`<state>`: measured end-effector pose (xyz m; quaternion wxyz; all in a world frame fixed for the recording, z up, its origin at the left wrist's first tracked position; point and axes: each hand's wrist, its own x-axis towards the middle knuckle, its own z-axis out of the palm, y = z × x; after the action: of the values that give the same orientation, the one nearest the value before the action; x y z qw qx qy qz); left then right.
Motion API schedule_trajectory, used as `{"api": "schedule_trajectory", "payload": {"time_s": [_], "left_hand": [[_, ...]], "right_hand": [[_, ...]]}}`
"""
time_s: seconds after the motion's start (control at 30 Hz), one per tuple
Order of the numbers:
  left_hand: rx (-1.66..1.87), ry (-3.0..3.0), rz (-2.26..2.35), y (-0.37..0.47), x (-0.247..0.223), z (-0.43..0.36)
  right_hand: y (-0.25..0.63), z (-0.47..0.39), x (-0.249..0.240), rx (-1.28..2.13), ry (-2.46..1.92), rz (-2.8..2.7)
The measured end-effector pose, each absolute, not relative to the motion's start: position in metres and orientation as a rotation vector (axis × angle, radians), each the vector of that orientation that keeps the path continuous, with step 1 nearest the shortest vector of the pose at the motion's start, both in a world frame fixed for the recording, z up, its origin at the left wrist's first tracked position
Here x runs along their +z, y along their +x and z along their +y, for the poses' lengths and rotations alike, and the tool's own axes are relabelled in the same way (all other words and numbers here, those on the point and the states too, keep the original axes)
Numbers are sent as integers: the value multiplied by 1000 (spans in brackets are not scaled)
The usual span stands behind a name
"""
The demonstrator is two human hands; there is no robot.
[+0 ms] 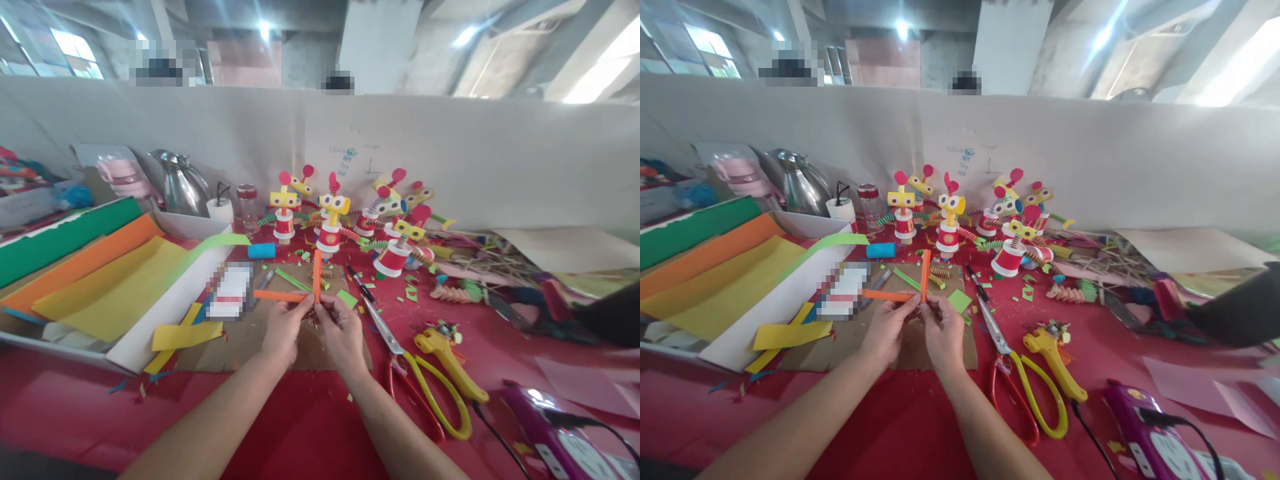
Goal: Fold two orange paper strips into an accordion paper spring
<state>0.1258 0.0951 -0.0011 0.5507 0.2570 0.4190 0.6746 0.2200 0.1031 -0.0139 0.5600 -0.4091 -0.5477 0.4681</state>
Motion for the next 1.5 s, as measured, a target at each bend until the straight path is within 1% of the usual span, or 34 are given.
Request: {"api": "schedule_trajectory", "payload": {"time_s": [0.47,0.9,1.17,1.5], "left_hand": [[1619,646,1063,126,-1,94],[1593,657,1081,122,-6,97],[1570,624,1072,121,-3,98],[1517,672,971,121,-4,98]], "right_hand": [[222,100,-7,1101,-994,-1251],[223,104,-4,1219,-969,-1252],[224,105,-8,1113,-1033,-1304],[227,110,-6,1282,-933,-1081]]}}
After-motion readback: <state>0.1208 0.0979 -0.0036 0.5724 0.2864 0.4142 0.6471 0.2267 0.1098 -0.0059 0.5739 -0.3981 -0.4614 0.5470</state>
